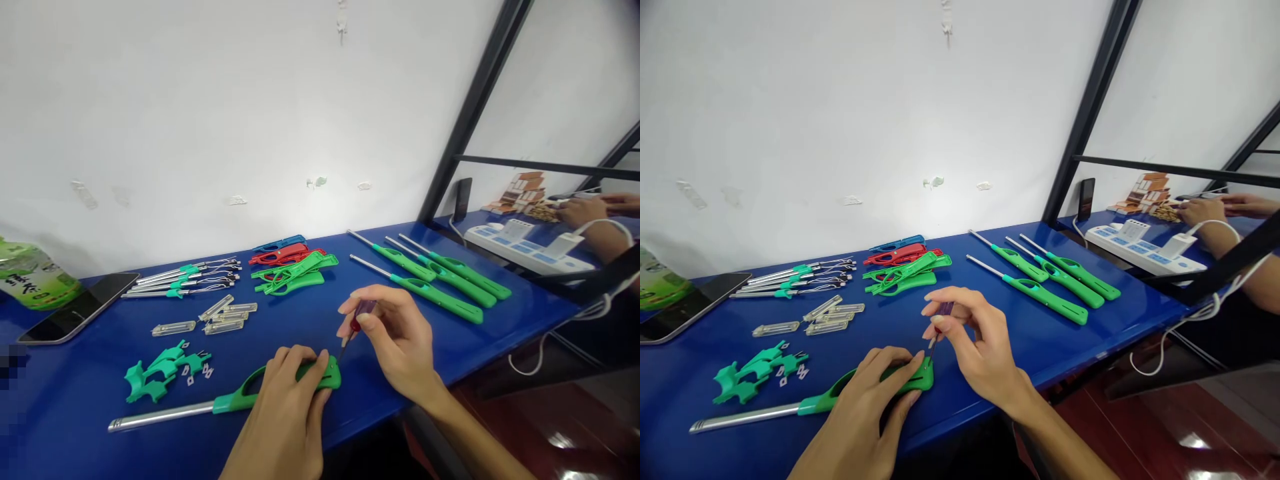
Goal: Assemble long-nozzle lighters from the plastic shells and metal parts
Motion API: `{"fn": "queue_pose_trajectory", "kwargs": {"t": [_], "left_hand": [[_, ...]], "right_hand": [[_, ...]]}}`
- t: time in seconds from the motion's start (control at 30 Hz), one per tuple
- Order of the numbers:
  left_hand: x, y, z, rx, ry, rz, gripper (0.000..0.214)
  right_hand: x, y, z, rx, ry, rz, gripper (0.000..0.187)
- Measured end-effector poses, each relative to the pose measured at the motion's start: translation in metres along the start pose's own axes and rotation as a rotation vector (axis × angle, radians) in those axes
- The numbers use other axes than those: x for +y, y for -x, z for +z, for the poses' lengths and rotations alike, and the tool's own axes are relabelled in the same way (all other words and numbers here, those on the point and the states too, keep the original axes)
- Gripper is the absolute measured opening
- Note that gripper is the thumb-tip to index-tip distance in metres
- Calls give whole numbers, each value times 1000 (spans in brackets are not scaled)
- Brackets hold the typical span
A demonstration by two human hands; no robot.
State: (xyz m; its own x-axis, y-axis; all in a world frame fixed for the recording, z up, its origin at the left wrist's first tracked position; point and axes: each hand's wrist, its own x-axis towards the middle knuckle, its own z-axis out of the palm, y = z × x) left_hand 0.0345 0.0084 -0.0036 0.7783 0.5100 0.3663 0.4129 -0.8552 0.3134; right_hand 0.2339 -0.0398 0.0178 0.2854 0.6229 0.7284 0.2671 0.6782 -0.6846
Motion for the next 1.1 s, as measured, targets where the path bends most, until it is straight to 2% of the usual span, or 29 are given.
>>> {"fn": "queue_pose_trajectory", "kwargs": {"t": [0.33,0.6,0.87,1.03,1.1], "left_hand": [[-2,1,2,-23,61,-14,42],[-3,0,2,-39,64,-4,42],[-5,-1,4,-49,61,-10,43],[-4,-3,3,-58,67,-9,41],[-4,-4,2,-58,73,-9,41]], "right_hand": [[3,3,1,-31,41,-29,30],[4,4,1,-49,101,-14,20],[-15,-5,-1,-206,206,-35,34],[-20,-13,4,-151,279,-73,25],[-22,-14,3,-168,290,-77,21]]}}
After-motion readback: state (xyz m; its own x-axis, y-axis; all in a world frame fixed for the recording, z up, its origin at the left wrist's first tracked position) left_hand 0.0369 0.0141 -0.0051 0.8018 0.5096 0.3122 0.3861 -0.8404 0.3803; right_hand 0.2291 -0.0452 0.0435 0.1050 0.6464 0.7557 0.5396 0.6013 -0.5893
